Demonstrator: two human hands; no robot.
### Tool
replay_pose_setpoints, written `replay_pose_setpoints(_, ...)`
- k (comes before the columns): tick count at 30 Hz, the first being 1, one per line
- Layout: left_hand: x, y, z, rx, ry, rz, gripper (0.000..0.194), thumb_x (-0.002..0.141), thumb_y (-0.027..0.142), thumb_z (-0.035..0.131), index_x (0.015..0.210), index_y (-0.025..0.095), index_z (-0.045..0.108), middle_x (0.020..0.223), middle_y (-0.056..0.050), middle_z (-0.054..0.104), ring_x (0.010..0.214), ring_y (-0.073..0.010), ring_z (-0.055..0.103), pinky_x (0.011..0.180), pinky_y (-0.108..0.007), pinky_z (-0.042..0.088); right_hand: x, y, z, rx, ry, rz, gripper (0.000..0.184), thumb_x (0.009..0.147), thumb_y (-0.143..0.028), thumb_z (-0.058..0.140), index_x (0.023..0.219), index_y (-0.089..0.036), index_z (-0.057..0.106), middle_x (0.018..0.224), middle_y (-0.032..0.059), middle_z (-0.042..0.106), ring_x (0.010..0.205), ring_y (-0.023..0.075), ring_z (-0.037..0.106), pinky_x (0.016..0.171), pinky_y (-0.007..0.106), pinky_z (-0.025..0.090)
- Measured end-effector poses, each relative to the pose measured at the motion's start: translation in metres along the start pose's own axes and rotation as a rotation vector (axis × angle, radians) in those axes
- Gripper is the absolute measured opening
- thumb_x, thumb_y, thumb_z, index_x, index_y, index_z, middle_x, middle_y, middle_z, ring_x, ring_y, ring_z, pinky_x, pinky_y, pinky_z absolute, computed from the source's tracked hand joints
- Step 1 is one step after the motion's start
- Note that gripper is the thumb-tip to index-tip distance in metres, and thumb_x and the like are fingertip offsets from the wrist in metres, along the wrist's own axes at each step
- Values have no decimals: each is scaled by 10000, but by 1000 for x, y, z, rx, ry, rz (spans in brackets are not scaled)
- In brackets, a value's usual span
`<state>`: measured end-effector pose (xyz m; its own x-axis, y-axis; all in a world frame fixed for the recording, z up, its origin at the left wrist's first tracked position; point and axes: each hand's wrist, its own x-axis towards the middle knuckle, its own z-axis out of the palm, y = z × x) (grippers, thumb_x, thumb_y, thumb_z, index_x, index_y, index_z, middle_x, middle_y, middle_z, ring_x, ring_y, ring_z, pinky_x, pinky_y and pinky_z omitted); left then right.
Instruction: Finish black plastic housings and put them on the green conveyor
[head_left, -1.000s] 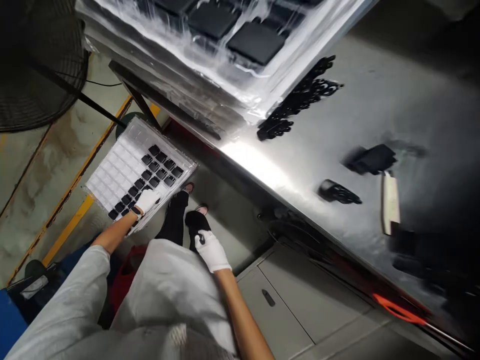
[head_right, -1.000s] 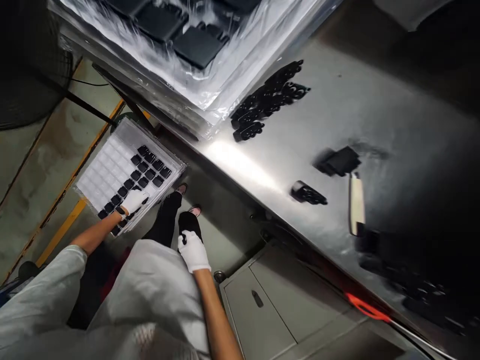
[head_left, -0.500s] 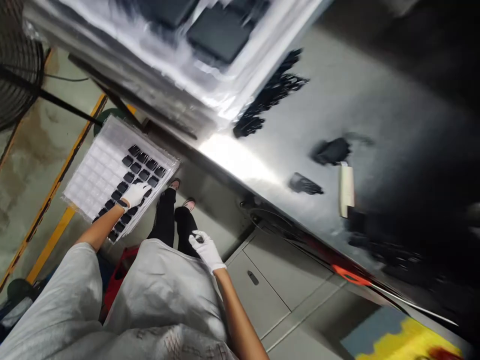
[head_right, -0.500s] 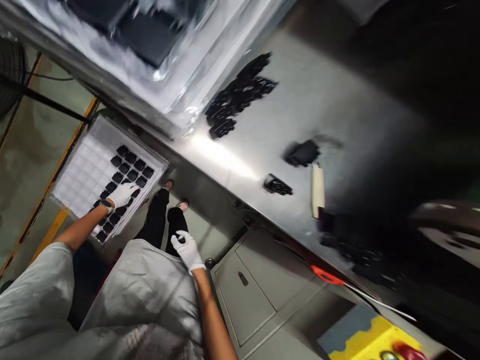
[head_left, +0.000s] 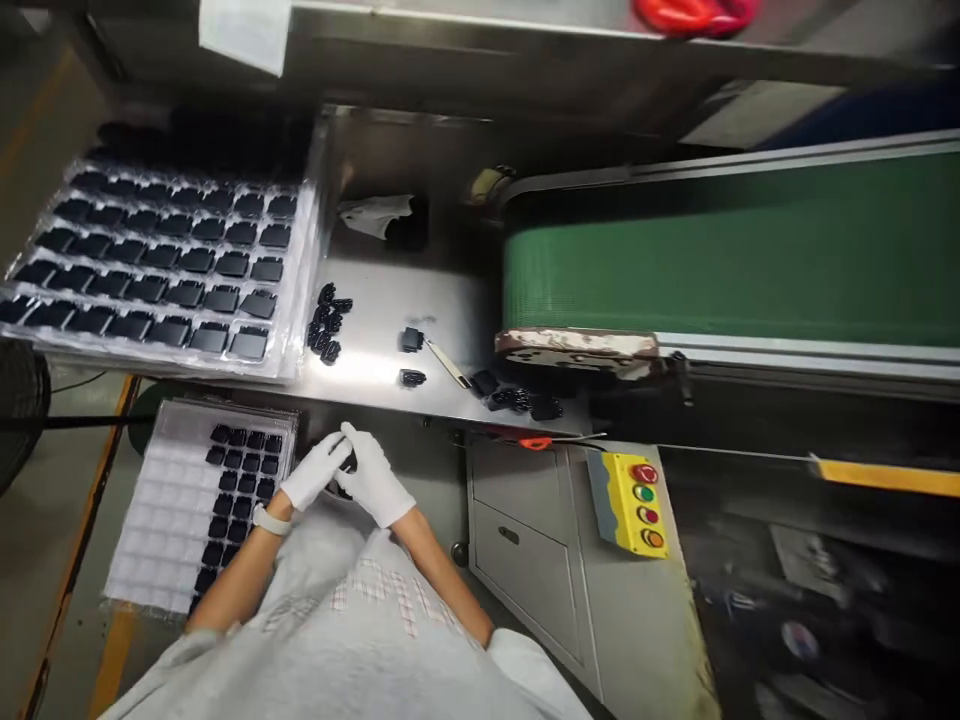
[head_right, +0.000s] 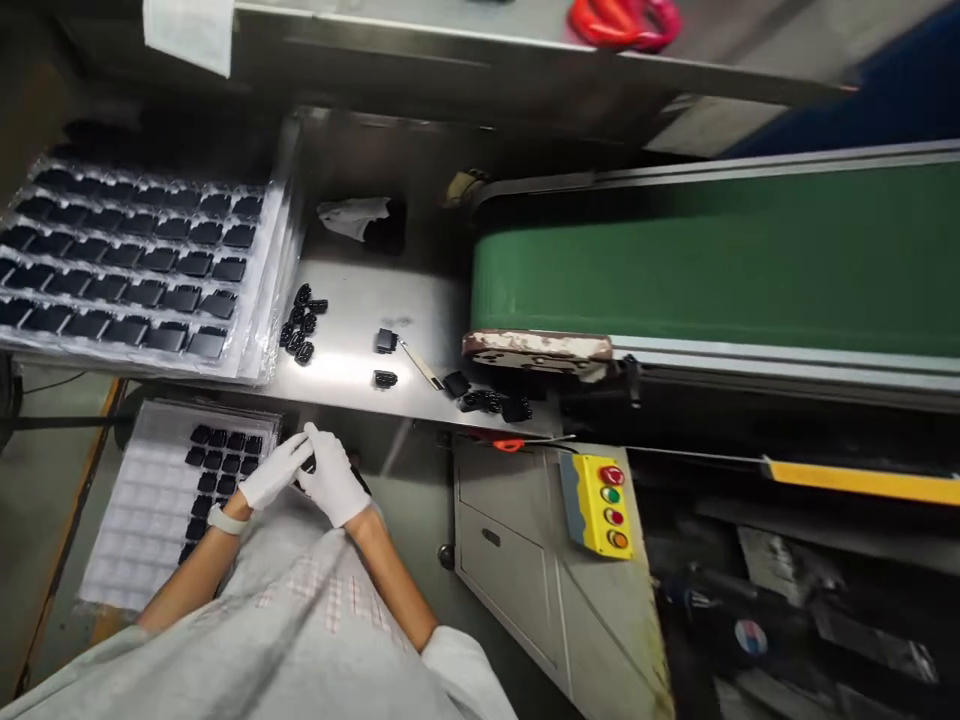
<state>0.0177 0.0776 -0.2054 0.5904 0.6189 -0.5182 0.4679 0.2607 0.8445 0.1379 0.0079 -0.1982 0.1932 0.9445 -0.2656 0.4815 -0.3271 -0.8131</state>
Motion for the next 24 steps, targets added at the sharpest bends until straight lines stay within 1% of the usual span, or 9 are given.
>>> replay_pose_setpoints(3,24,36,-10,19,-47,26,386,971,352,496,1273,130,588,1302,-147,658,1176,-211,646,1031,-374,529,8,-7,-37,-8,59,-28,669,761,-254,707,1396,-134,536,1293,155,586,1216,270,556,1095,449,443)
replay_pose_setpoints(6,45,61,-7,105,-63,42,397,959,389,498,1259,145,586,1239,-123,692,1058,-198,692,883,-321,586,17,4,-74,-22,101,-17,574,783,-270,711,1337,-176,595,1270,104,618,1188,231,580,1079,383,460)
replay_pose_setpoints(9,76,77,2,264,31,24,398,954,418,504,1227,142,588,1163,-126,711,984,-212,706,815,-333,588,44,31,-112,-67,147,71,403,897,-270,594,1279,-146,627,1221,122,636,1048,187,636,965,315,515)
replay_pose_setpoints(11,101,84,8,407,138,-11,375,946,388,528,1210,129,595,1152,-154,706,1038,-253,690,884,-386,564,74,52,-137,-132,189,145,397,928,-245,542,1291,-99,609,1219,177,618,1067,226,621,972,355,498)
replay_pose_setpoints(13,125,89,11,553,220,-61,357,948,343,537,1224,125,596,1175,-181,692,1100,-286,665,953,-435,527,112,70,-158,-194,190,173,451,882,-182,585,1324,-90,579,1263,211,580,1177,292,553,1044,431,429)
replay_pose_setpoints(16,144,95,13,751,263,-133,338,964,307,533,1257,149,594,1220,-162,671,1109,-268,652,987,-461,508,165,85,-175,-212,85,148,525,761,-75,659,1279,-114,583,1296,190,552,1213,316,498,1070,492,373)
replay_pose_setpoints(19,147,101,19,921,263,-186,286,972,283,543,1220,160,614,1209,-110,659,1093,-226,641,1002,-468,506,193,86,-181,-144,-50,104,371,726,-78,666,1093,-98,614,1178,144,597,1154,279,519,1049,491,389)
replay_pose_setpoints(21,146,105,25,1007,261,-230,255,970,284,557,1173,148,629,1158,-93,662,1060,-216,643,974,-465,525,193,79,-187,-47,-126,53,329,732,-139,663,1051,-99,593,1115,128,615,1083,245,548,1009,441,432)
replay_pose_setpoints(24,149,107,35,1096,272,-281,240,957,299,589,1117,126,638,1091,-84,664,1019,-207,647,919,-439,554,166,60,-207,166,-220,-58,447,753,-263,619,1161,-118,510,1138,116,619,997,182,583,921,338,495)
